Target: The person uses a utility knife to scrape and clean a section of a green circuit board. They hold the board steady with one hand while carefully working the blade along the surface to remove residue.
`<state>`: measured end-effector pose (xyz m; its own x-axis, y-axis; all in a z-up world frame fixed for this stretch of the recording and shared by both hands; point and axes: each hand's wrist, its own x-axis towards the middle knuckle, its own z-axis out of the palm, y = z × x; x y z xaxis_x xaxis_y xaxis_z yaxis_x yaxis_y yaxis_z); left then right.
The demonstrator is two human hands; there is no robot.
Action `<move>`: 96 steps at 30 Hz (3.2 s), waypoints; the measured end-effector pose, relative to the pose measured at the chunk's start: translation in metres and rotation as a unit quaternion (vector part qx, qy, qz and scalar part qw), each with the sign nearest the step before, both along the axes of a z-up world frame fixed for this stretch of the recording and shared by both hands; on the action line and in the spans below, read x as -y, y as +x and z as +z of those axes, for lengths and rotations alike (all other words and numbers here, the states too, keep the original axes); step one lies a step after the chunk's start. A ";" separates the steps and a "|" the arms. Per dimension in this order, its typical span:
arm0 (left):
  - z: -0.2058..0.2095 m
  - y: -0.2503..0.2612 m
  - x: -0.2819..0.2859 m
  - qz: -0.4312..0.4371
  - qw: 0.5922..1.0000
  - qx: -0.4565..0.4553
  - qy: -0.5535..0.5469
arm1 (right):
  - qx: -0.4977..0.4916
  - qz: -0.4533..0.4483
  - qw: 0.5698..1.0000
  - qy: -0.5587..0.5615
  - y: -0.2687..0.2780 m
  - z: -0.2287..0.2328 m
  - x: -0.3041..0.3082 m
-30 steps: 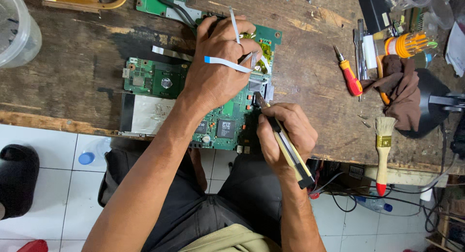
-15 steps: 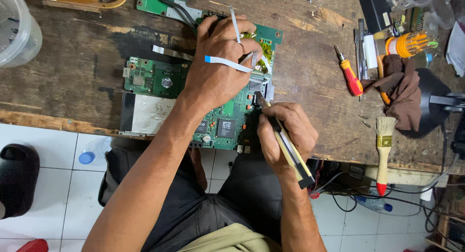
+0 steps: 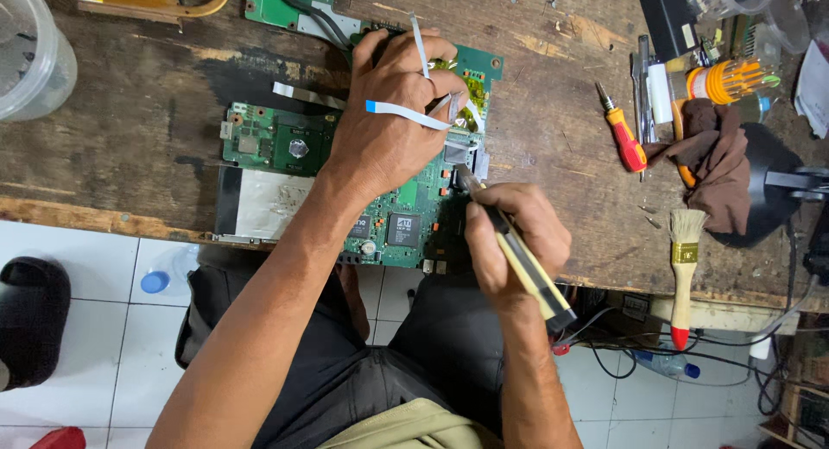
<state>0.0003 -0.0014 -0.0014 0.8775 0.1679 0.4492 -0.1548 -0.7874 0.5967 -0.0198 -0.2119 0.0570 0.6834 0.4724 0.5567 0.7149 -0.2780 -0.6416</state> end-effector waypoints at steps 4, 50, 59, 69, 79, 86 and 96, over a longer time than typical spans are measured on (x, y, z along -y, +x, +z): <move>0.007 -0.001 -0.002 0.004 1.000 0.006 0.010 | -0.040 -0.037 0.998 -0.027 0.001 -0.002 0.008; 0.000 -0.001 0.000 0.002 1.000 -0.001 0.004 | 0.030 0.008 0.997 -0.077 0.005 0.006 -0.005; 0.000 0.000 -0.001 0.003 1.000 -0.004 -0.002 | -0.095 -0.044 0.994 0.025 0.012 0.005 0.015; 0.009 -0.002 -0.001 -0.003 1.000 0.007 -0.004 | -0.218 -0.147 0.952 0.158 0.019 -0.013 0.018; 0.027 -0.009 0.002 0.007 1.000 -0.023 0.012 | -0.114 -0.143 0.983 0.014 0.023 -0.012 0.021; 0.087 -0.080 0.012 -0.007 0.997 -0.065 -0.029 | -0.132 -0.107 0.984 0.055 0.023 -0.011 0.021; 0.058 -0.223 0.043 0.233 0.972 0.016 0.000 | -0.088 -0.053 0.995 0.013 0.016 -0.008 0.026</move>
<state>-0.2224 -0.0440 0.0564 0.6913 0.5445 0.4749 0.2011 -0.7763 0.5974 -0.0037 -0.2376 0.0488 0.8164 0.3788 0.4359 0.5588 -0.3280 -0.7617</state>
